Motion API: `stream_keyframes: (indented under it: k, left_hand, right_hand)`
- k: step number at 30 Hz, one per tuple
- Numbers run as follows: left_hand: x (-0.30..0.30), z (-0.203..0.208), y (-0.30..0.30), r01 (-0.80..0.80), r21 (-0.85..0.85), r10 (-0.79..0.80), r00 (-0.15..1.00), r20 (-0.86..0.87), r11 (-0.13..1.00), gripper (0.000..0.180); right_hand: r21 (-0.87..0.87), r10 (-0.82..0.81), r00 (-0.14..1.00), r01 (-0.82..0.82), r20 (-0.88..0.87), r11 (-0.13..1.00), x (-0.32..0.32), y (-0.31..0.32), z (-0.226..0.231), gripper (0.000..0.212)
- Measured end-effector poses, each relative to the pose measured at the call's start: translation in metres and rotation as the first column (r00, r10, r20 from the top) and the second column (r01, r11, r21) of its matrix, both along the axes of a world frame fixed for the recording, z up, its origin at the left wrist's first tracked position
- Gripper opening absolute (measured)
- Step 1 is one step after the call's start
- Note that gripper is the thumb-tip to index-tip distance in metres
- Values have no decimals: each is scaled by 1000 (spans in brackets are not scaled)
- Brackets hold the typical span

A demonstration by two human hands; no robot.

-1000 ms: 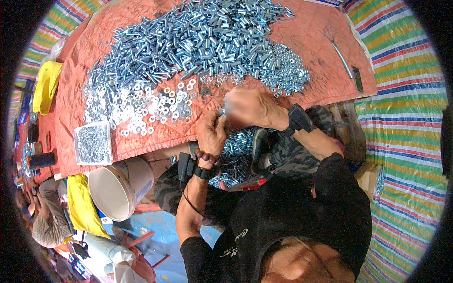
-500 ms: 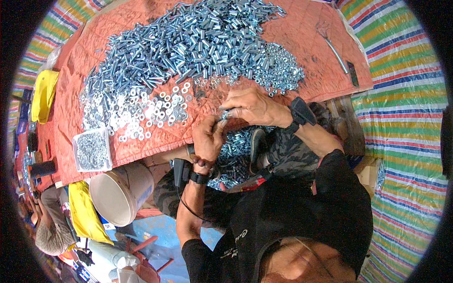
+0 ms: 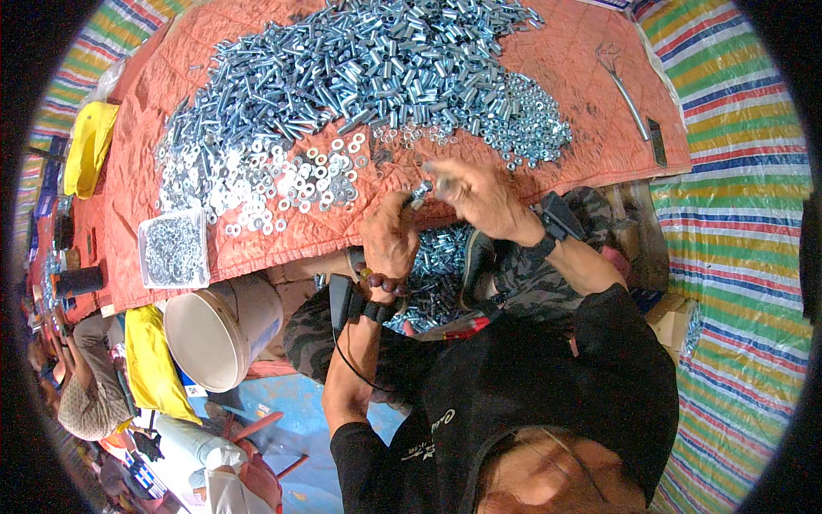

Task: The recorder is assembling metal bolts by placing a washer on the bolt and then threading a nut onto it.

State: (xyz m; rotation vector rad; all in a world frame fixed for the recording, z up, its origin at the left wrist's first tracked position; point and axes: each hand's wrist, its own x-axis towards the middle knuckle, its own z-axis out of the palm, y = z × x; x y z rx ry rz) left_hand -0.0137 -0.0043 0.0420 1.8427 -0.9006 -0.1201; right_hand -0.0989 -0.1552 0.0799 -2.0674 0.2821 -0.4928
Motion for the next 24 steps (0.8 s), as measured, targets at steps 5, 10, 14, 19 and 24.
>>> stream_keyframes:
  k: [5,10,14,19,24]
  left_hand:
    - [4,-6,2,-53,-57,49,995,-84,997,13]
    - [6,-14,-1,-41,-70,42,999,12,997,13]
    - [6,-8,1,-71,-62,68,996,-62,996,13]
    - [1,-4,-1,63,45,-59,995,-82,997,13]
    - [-9,-14,4,429,308,-348,893,-285,849,20]
  right_hand:
    - [302,271,919,-182,-285,936,-18,0,27,62]
    - [366,178,973,-115,-144,923,-6,11,13,65]
    - [444,302,906,-149,-297,884,-20,1,16,48]
    - [115,51,980,-29,-192,993,16,-13,0,27]
    - [-268,17,1000,-22,-21,963,78,-38,-38,19]
